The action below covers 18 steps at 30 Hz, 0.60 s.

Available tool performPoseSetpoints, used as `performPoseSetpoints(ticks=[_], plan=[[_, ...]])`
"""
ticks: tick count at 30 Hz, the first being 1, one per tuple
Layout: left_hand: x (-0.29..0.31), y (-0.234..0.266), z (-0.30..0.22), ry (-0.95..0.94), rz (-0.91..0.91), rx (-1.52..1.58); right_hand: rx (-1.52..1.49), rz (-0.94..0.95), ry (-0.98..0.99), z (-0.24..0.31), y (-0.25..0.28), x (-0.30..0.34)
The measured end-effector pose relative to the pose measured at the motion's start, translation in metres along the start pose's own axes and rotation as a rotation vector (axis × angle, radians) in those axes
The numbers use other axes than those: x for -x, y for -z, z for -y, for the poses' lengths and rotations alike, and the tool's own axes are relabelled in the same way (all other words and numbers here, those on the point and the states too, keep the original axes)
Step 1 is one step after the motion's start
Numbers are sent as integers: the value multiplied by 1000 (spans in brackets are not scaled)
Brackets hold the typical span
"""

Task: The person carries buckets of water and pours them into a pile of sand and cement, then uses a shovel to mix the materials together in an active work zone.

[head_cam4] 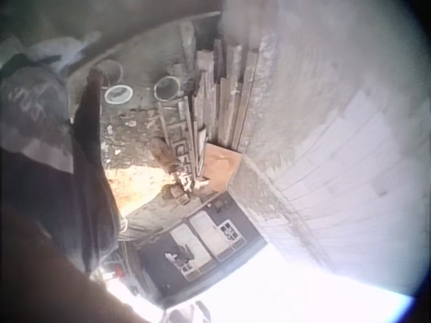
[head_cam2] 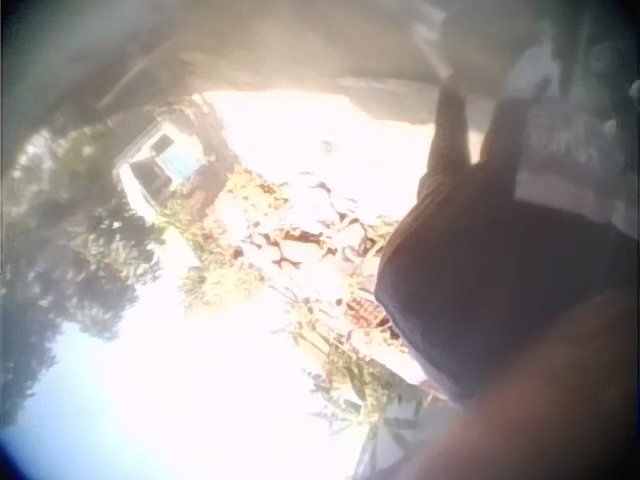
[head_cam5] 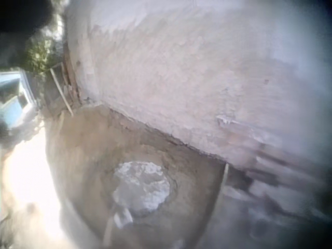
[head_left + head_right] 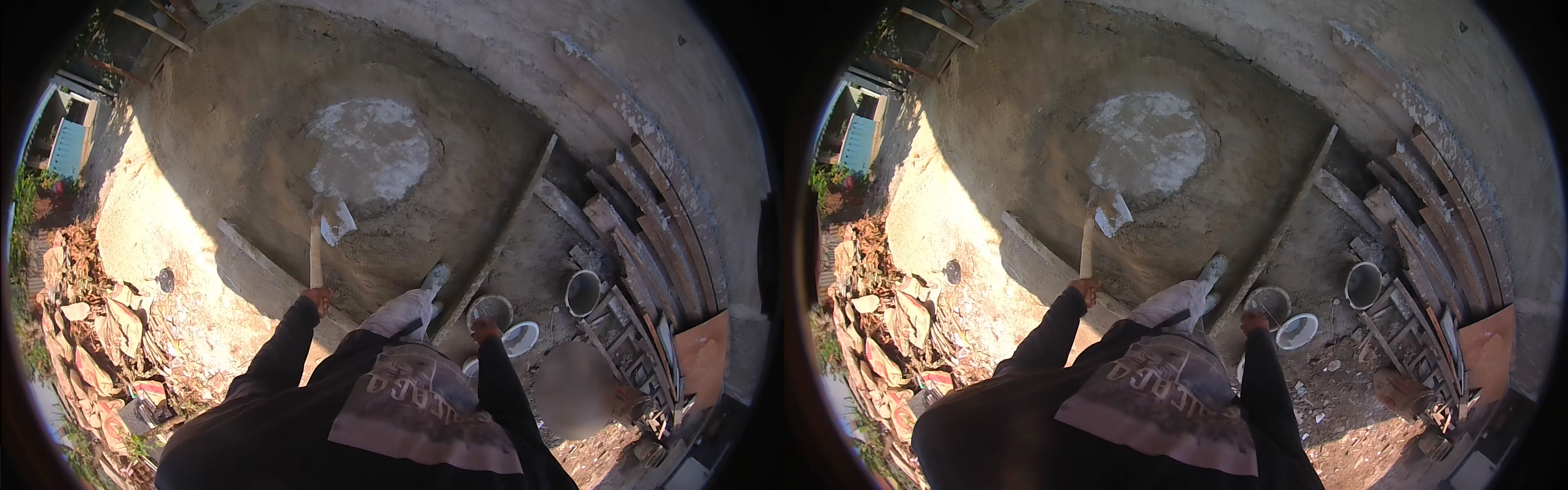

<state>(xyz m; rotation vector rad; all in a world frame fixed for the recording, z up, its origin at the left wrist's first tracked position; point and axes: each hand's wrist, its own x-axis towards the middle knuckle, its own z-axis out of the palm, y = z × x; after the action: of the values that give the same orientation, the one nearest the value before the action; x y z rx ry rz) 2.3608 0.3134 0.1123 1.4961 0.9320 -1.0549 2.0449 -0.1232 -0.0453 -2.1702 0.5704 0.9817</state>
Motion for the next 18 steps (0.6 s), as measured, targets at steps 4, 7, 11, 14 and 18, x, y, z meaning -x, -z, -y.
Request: performPoseSetpoints(ticks=[4, 7, 11, 14, 18], plan=[[-13, -26, 3, 79, 0, 78, -182, -121, 167, 146, 57, 5], [-10, -37, 1, 95, -57, 96, -193, -23, 313, 179, 130, 7], [-11, -42, -9, 126, -48, 64, -297, -223, 126, 118, 192, -16], [-11, -23, -30, 135, 47, 86, -502, -328, -235, 31, 217, -23], [-38, -29, -50, 97, 123, 59, -15, -579, -368, -123, 237, 22]])
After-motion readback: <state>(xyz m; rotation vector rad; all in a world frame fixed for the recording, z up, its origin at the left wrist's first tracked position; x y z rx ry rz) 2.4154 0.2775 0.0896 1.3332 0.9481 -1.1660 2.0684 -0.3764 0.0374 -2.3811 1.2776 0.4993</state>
